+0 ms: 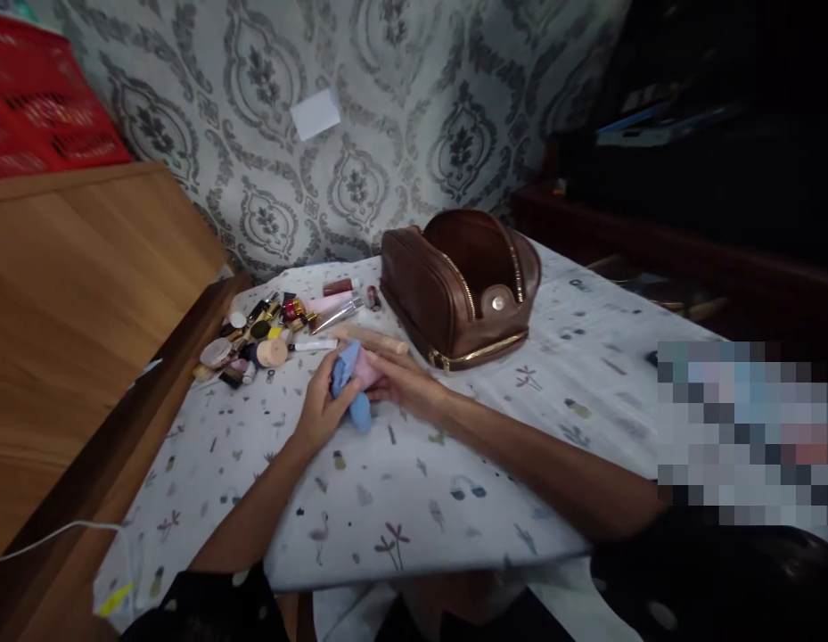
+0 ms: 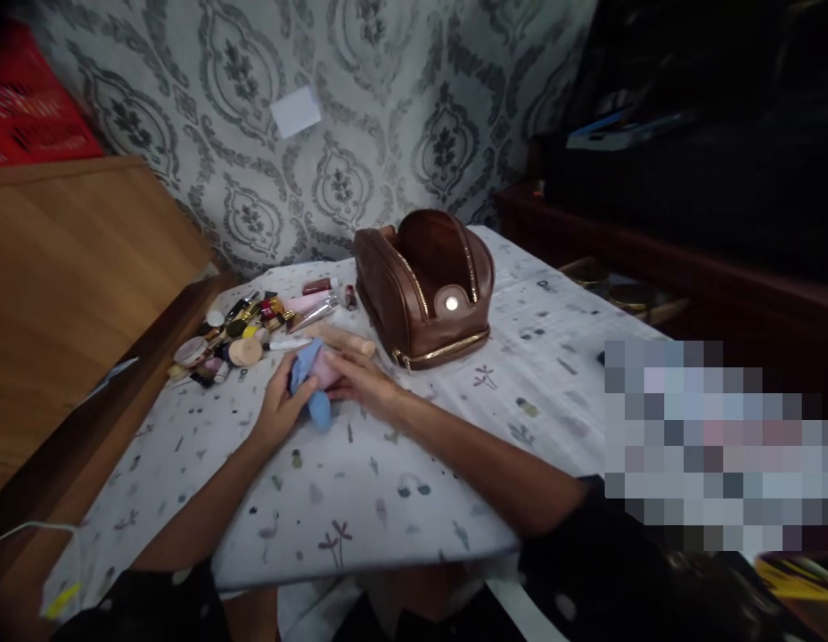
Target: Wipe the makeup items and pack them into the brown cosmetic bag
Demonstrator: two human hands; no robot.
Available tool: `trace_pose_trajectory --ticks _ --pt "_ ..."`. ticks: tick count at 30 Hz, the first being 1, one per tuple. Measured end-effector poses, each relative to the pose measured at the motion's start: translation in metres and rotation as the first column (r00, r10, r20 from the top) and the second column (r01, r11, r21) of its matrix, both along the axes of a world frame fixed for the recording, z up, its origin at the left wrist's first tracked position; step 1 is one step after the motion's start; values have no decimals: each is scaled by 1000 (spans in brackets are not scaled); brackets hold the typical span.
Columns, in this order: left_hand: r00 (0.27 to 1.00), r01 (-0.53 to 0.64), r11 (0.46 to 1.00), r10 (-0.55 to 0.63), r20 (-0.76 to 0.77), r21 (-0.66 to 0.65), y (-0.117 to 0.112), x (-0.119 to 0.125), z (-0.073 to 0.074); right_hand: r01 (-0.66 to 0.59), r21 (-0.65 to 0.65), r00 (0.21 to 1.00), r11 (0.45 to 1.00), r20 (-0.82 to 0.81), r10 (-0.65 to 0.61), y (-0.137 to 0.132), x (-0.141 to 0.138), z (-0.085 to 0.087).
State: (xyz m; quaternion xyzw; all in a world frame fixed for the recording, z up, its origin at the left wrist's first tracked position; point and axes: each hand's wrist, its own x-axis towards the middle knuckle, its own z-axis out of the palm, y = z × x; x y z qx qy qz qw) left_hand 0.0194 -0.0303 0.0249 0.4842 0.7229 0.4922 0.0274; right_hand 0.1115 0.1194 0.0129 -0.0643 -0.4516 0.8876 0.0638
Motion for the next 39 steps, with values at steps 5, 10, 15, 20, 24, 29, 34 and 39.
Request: trace_pose_trajectory --ticks 5,10,15,20,24,29,34,39 --pt "970 20 1000 -18 -243 7 0 2 -1 74 30 997 997 8 -74 -1 1 1" --pt "829 15 1000 -2 -559 19 -3 -1 -2 36 -24 999 999 27 -36 -3 4 6" --pt "652 60 998 -64 -755 -32 -5 -2 2 68 -159 994 985 96 -53 -6 2 9" --pt "722 -36 998 -15 -691 -60 -3 2 0 81 -176 989 981 134 -58 -6 2 10" --pt "861 -89 994 42 -507 -68 -1 1 -4 3 -76 998 997 69 3 -7 3 6" --pt "974 -48 995 26 -227 -90 -1 -3 -5 0 25 1000 1000 -4 1 -6 1 -3" --pt "992 -33 996 23 -120 -84 -2 -2 -5 37 192 999 981 -31 -31 -5 -2 -5" --pt "997 -65 988 60 -41 -140 -4 1 -2 68 344 997 936 -52 -53 -5 0 -3"
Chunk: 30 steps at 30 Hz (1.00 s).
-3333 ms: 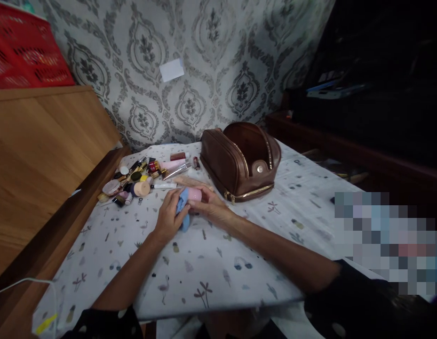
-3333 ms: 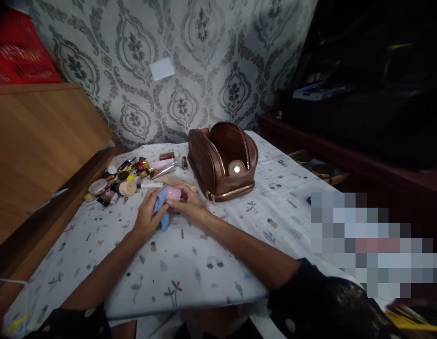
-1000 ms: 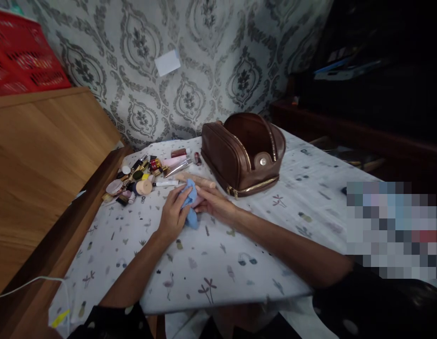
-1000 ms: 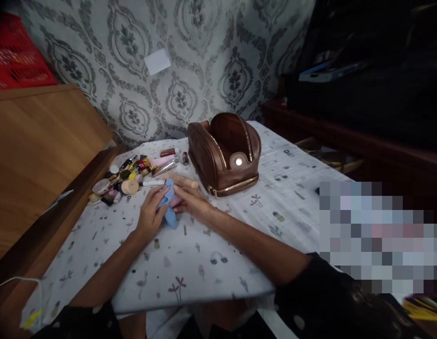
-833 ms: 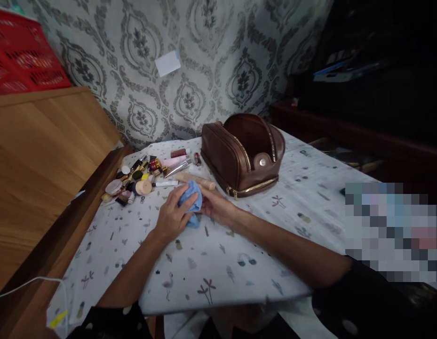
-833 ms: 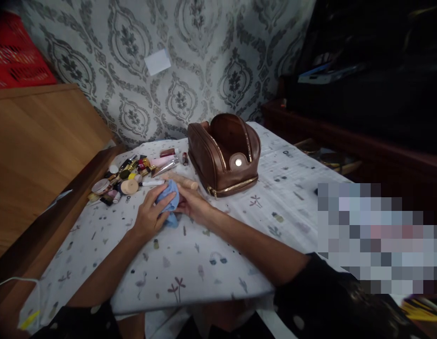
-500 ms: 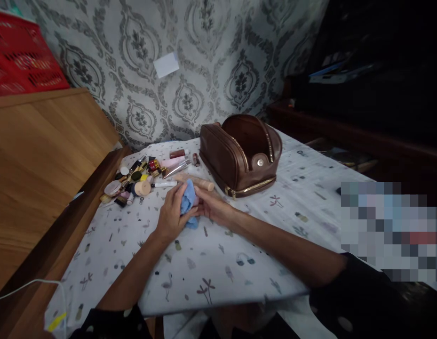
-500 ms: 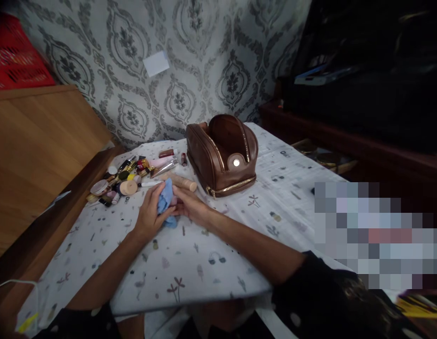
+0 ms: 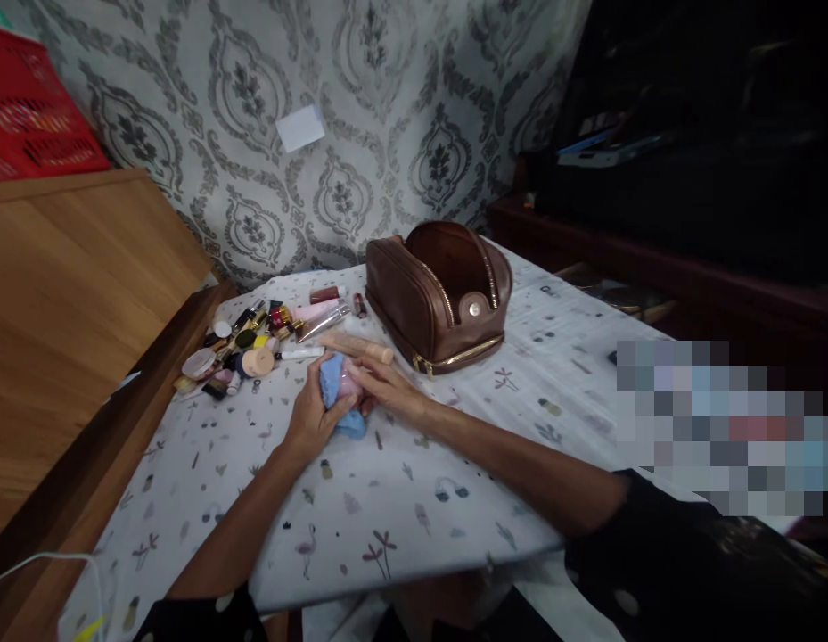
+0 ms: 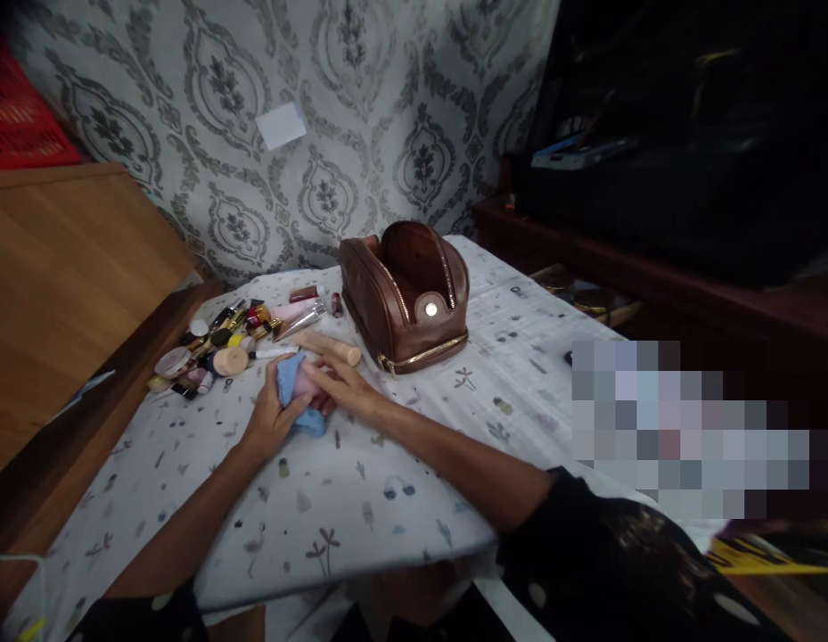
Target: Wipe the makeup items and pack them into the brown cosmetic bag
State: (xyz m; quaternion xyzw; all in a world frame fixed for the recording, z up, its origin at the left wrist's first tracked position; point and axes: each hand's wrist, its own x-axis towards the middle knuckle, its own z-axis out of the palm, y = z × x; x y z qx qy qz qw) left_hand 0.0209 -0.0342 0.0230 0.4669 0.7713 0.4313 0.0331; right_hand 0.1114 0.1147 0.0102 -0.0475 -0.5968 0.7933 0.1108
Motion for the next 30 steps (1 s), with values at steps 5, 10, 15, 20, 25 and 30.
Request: trace_pose_trajectory --ticks 5,10,15,20,25,30 --pt "997 -41 999 41 63 8 0 2 -2 -31 80 998 996 -43 35 1 4 6" --pt "990 -46 996 35 133 75 1 -2 -9 -40 121 995 992 -88 51 2 5 7" --pt "987 -93 994 84 139 63 0 -7 -14 -16 134 997 991 -73 26 0 2 2" --pt "990 -102 995 99 100 22 -2 -2 -11 9 88 999 996 -31 -6 -4 3 2" --pt "997 -81 994 80 7 74 0 -3 -9 16 62 999 998 42 -18 1 -1 -1" --pt "991 19 995 -6 -135 97 3 -3 -11 88 -5 989 996 122 -87 2 -4 -2"
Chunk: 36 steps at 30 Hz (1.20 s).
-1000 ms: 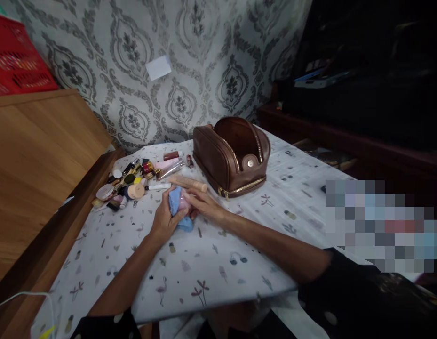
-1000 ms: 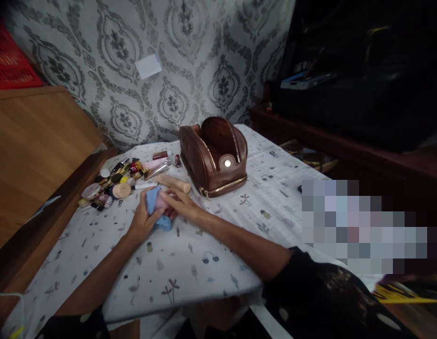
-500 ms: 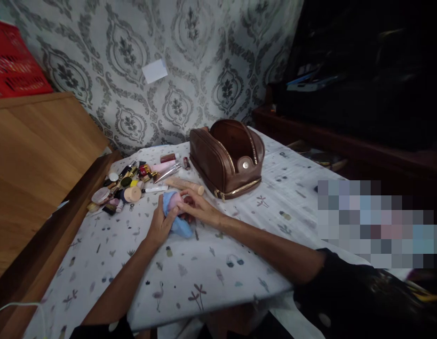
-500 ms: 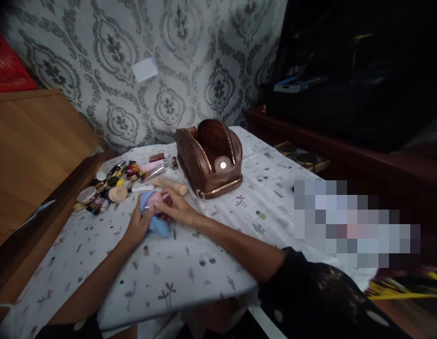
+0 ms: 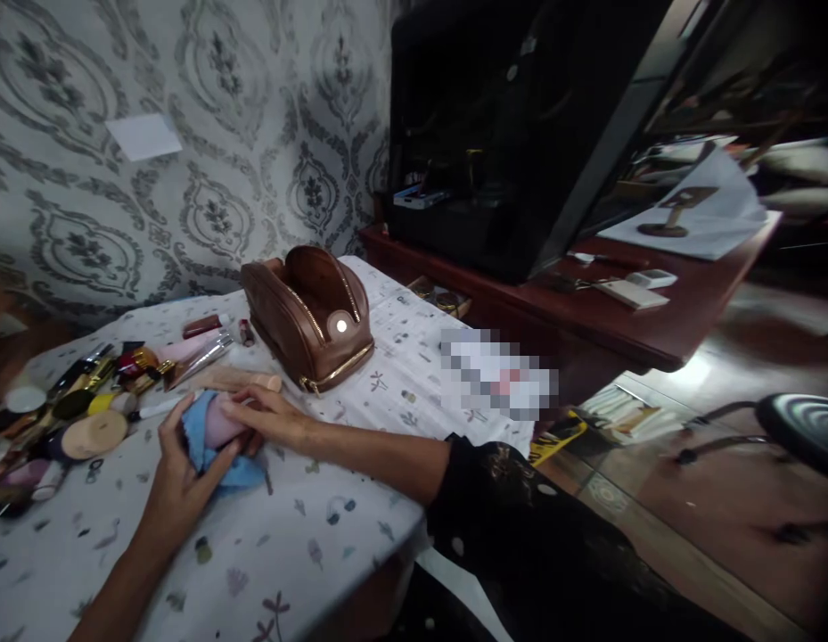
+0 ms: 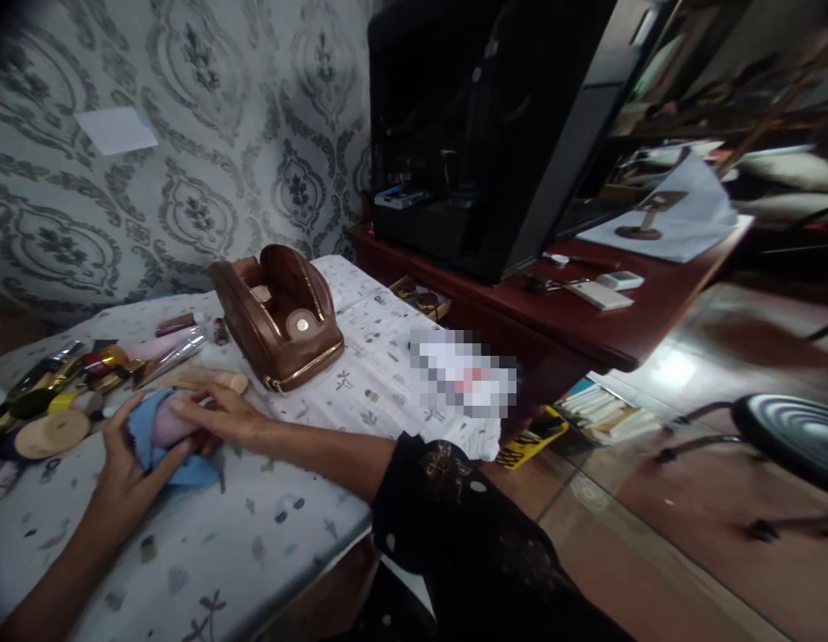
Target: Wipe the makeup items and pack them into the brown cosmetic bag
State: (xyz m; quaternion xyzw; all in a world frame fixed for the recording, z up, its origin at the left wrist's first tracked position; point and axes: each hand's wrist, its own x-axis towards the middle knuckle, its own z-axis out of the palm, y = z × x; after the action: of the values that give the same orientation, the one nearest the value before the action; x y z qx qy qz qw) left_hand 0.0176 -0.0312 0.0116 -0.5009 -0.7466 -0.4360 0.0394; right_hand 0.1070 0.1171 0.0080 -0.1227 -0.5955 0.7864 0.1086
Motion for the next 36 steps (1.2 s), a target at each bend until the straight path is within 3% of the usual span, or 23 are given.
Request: trace_pose_trajectory --ticks 4,12,20,23,27,32,36 --pt "999 -24 1000 24 -31 -9 0 -3 -1 18 -9 1000 1000 21 -18 -2 -1 2" --pt "967 -143 979 169 190 -147 1 -4 8 -38 62 999 997 -2 38 -1 7 10" --pt "957 -179 972 208 202 -153 2 -4 9 -49 68 999 997 -10 49 -1 3 8" --pt "951 -160 974 196 240 -161 1 -4 8 -34 51 999 998 -17 35 -1 7 12" --pt "971 -148 987 157 181 -64 3 -4 4 -13 46 1000 999 7 13 -1 9 15" --pt "987 -128 992 128 97 -6 4 -1 -1 28 60 1000 998 12 -29 1 5 9" --pt "992 -85 996 84 98 6 6 2 3 19 69 1000 997 8 -19 1 2 4"
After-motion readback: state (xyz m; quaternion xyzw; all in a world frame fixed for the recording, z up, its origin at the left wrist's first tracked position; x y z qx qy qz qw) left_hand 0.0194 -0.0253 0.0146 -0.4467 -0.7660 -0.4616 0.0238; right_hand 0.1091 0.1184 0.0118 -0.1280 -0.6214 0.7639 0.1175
